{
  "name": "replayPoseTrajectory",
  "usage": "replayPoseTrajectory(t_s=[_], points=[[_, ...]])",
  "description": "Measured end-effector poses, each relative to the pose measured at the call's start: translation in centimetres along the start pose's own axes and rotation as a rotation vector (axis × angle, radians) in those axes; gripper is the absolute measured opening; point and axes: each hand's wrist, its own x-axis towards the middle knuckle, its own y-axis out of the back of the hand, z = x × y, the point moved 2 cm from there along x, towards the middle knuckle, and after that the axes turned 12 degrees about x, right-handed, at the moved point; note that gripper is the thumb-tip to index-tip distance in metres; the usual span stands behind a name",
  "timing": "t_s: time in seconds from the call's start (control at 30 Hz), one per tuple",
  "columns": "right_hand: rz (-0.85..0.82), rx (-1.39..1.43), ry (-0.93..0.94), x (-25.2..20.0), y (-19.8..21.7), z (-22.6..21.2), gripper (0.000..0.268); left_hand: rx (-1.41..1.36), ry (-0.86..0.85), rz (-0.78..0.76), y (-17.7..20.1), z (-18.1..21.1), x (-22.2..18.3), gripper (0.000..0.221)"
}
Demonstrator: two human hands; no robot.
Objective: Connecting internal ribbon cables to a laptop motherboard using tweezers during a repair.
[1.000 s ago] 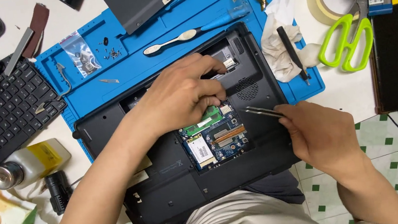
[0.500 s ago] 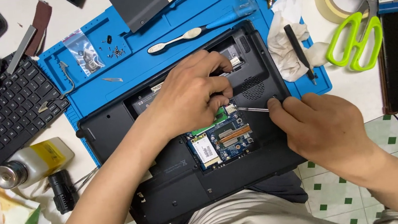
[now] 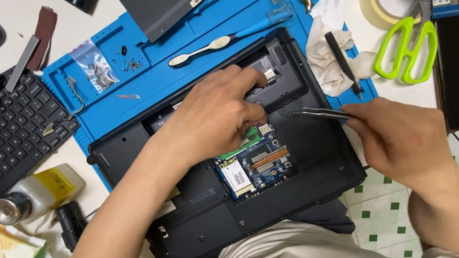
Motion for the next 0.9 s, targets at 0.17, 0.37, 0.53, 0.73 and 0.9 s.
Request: replayPoseTrajectory(t_s=[0.17, 0.37, 0.53, 0.73, 0.9], points=[[0.057, 0.229, -0.094, -2.1, -1.9, 0.7, 0.018, 0.035, 0.022, -0.062, 0.5, 0.6, -0.1, 0.026], [0.042, 0.267, -0.093, -1.7, -2.2, 0.4, 0.018, -0.057, 0.329, 0.189, 0.1, 4.9, -2.0, 0.016], [0.016, 0.348, -0.125, 0.3, -1.9, -0.9, 0.015, -0.044, 0.583, 0.323, -1.5, 7.5, -3.6, 0.032], [-0.200, 0.288, -0.194, 2.7, -3.0, -2.5, 0.026, -0.012, 0.641, 0.306, -2.4, 8.0, -3.4, 0.034], [-0.146, 0.401, -0.119, 4.1, -2.7, -3.1, 0.022, -0.059, 0.677, 0.285, -2.4, 8.2, -3.1, 0.031]])
